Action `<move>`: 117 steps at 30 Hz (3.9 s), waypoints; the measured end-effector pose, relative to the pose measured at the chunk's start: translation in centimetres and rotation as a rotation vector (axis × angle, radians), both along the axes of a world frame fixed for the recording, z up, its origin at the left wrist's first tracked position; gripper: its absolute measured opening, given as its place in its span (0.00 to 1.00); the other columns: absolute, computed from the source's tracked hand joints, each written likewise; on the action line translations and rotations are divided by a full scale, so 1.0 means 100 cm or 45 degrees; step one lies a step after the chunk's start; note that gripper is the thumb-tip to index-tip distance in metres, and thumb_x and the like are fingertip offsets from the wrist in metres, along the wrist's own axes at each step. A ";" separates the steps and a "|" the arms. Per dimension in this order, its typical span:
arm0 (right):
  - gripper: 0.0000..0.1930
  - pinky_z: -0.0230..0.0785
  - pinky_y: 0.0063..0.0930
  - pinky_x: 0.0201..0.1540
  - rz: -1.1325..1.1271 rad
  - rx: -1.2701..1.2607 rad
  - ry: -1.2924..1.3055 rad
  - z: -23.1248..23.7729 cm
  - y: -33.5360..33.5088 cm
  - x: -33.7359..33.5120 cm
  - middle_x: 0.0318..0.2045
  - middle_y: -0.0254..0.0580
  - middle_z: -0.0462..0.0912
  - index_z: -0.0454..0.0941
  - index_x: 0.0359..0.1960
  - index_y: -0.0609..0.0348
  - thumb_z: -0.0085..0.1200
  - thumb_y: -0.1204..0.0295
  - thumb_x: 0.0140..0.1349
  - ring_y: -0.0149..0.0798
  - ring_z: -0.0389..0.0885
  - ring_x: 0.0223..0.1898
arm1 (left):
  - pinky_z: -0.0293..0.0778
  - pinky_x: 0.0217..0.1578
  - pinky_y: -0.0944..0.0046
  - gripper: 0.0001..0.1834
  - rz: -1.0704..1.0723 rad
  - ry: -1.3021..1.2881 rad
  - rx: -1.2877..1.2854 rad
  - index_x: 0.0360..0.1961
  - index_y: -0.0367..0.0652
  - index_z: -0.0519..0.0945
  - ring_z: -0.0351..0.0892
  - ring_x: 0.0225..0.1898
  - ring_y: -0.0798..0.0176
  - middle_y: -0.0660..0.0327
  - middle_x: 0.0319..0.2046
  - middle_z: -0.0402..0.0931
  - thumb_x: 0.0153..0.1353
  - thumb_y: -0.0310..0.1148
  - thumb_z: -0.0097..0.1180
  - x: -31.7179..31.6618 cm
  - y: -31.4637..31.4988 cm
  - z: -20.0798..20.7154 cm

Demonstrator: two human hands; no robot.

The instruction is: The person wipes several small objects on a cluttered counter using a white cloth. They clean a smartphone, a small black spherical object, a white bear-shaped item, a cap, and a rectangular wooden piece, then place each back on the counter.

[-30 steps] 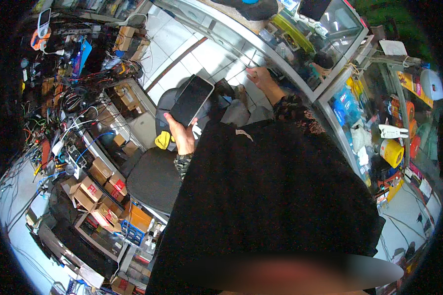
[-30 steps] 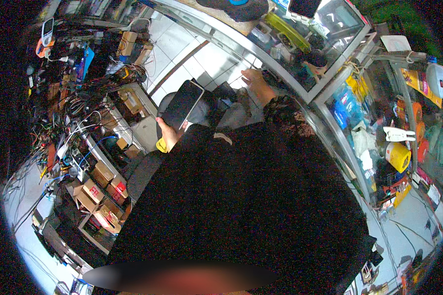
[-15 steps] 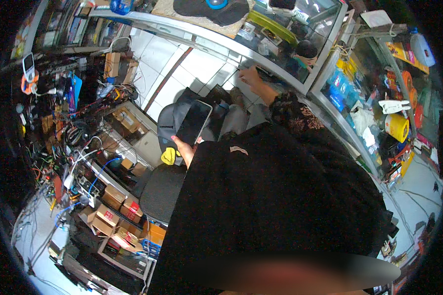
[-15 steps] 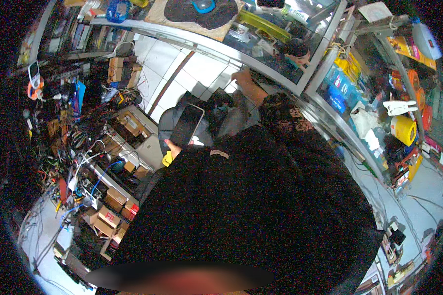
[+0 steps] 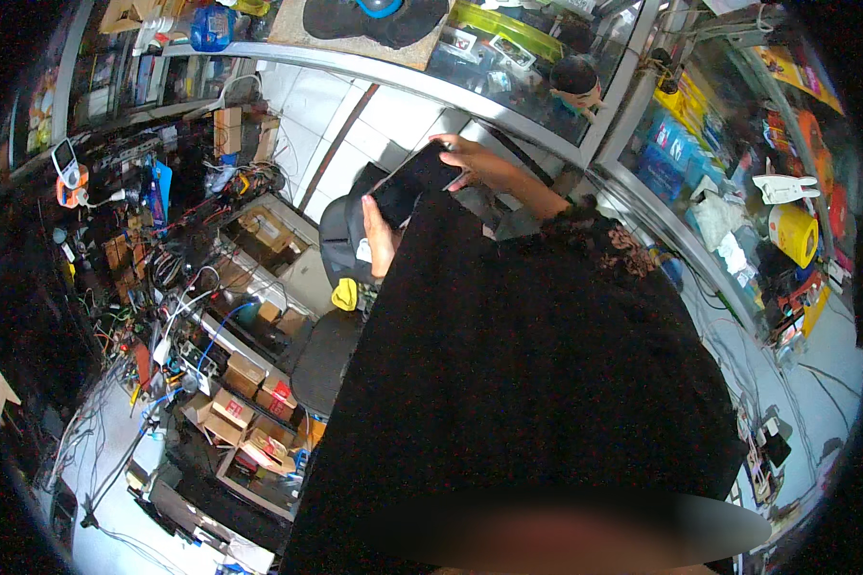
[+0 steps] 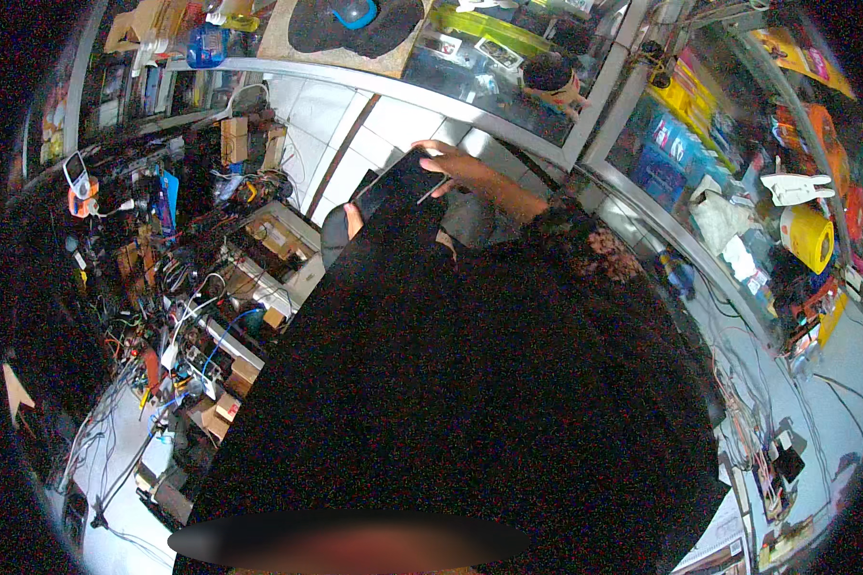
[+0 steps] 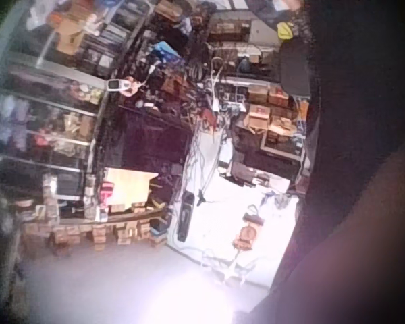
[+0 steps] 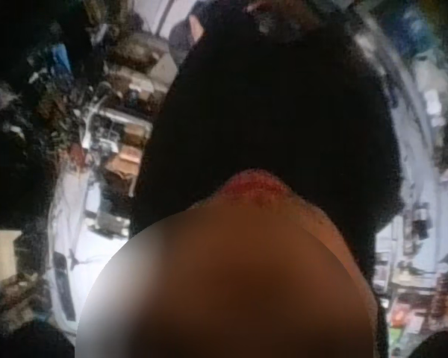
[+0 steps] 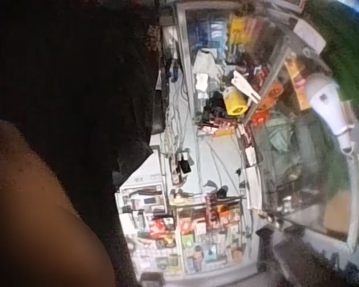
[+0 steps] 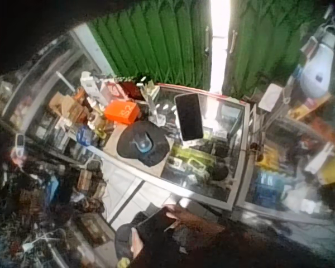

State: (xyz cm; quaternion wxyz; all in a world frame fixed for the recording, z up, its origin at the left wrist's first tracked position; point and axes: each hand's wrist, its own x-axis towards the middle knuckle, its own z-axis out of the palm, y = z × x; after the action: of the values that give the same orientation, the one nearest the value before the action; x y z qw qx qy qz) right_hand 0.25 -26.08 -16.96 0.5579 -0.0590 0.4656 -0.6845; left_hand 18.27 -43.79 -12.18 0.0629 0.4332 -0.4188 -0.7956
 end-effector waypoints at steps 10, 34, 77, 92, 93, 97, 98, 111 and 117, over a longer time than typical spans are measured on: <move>0.28 0.82 0.45 0.51 -0.514 -0.042 -0.431 -0.034 0.075 0.013 0.61 0.45 0.72 0.62 0.68 0.57 0.57 0.68 0.69 0.45 0.78 0.56 | 0.86 0.35 0.57 0.18 -0.404 0.012 -0.018 0.50 0.44 0.76 0.84 0.42 0.64 0.60 0.46 0.80 0.73 0.47 0.50 -0.077 0.030 -0.014; 0.21 0.73 0.46 0.61 -1.164 0.075 -0.474 -0.119 0.105 0.084 0.57 0.46 0.75 0.69 0.60 0.54 0.57 0.65 0.69 0.48 0.75 0.59 | 0.78 0.40 0.59 0.20 -0.566 -0.182 0.263 0.55 0.42 0.71 0.81 0.42 0.61 0.61 0.41 0.77 0.71 0.44 0.56 -0.088 0.050 -0.111; 0.29 0.66 0.45 0.61 -0.278 1.486 0.895 -0.254 -0.025 -0.004 0.54 0.50 0.77 0.69 0.64 0.54 0.59 0.59 0.63 0.53 0.75 0.57 | 0.77 0.51 0.55 0.24 -0.581 -0.596 0.132 0.64 0.43 0.68 0.79 0.52 0.58 0.55 0.57 0.76 0.74 0.43 0.51 0.027 -0.055 -0.143; 0.32 0.64 0.47 0.62 -0.302 1.485 0.873 -0.248 -0.026 -0.012 0.55 0.51 0.76 0.68 0.65 0.54 0.62 0.59 0.60 0.54 0.74 0.57 | 0.76 0.52 0.56 0.23 -0.470 -0.276 0.097 0.65 0.42 0.68 0.79 0.53 0.59 0.55 0.57 0.76 0.74 0.41 0.51 -0.022 -0.073 -0.135; 0.33 0.64 0.48 0.62 -0.303 1.486 0.861 -0.249 -0.026 -0.013 0.55 0.51 0.76 0.68 0.65 0.54 0.62 0.59 0.59 0.55 0.74 0.57 | 0.76 0.52 0.56 0.23 -0.404 -0.109 0.154 0.65 0.42 0.68 0.79 0.53 0.59 0.55 0.57 0.76 0.74 0.41 0.51 -0.035 -0.078 -0.129; 0.34 0.64 0.48 0.63 -0.301 1.496 0.813 -0.258 -0.034 -0.024 0.55 0.51 0.76 0.68 0.65 0.53 0.63 0.59 0.58 0.55 0.74 0.57 | 0.75 0.52 0.58 0.23 -0.249 0.015 -0.049 0.64 0.41 0.69 0.79 0.53 0.60 0.55 0.58 0.76 0.74 0.42 0.51 -0.064 -0.088 -0.107; 0.34 0.63 0.48 0.63 -0.296 1.500 0.798 -0.261 -0.037 -0.028 0.55 0.51 0.76 0.68 0.65 0.53 0.63 0.59 0.58 0.55 0.74 0.57 | 0.75 0.51 0.58 0.23 -0.309 0.098 -0.131 0.63 0.40 0.70 0.78 0.53 0.60 0.55 0.56 0.77 0.74 0.41 0.51 -0.065 -0.084 -0.104; 0.37 0.62 0.50 0.63 -0.263 1.572 0.738 -0.293 -0.056 -0.046 0.56 0.51 0.75 0.67 0.66 0.53 0.66 0.58 0.55 0.56 0.73 0.58 | 0.75 0.51 0.57 0.21 -0.498 -0.373 -0.064 0.61 0.39 0.72 0.77 0.51 0.61 0.56 0.52 0.78 0.73 0.41 0.52 -0.015 -0.055 -0.136; 0.38 0.61 0.51 0.64 -0.270 1.578 0.786 -0.294 -0.050 -0.040 0.56 0.52 0.75 0.67 0.66 0.53 0.67 0.58 0.54 0.57 0.72 0.58 | 0.75 0.51 0.57 0.22 -0.554 -0.448 -0.049 0.60 0.39 0.72 0.78 0.50 0.61 0.56 0.51 0.78 0.73 0.41 0.51 -0.015 -0.053 -0.141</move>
State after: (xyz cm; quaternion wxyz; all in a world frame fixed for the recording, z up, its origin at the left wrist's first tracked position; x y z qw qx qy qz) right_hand -3.77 -31.05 -46.40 0.2612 0.1241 0.9104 -0.2957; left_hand 16.77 -49.07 -26.29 -0.1751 0.4633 -0.5215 -0.6948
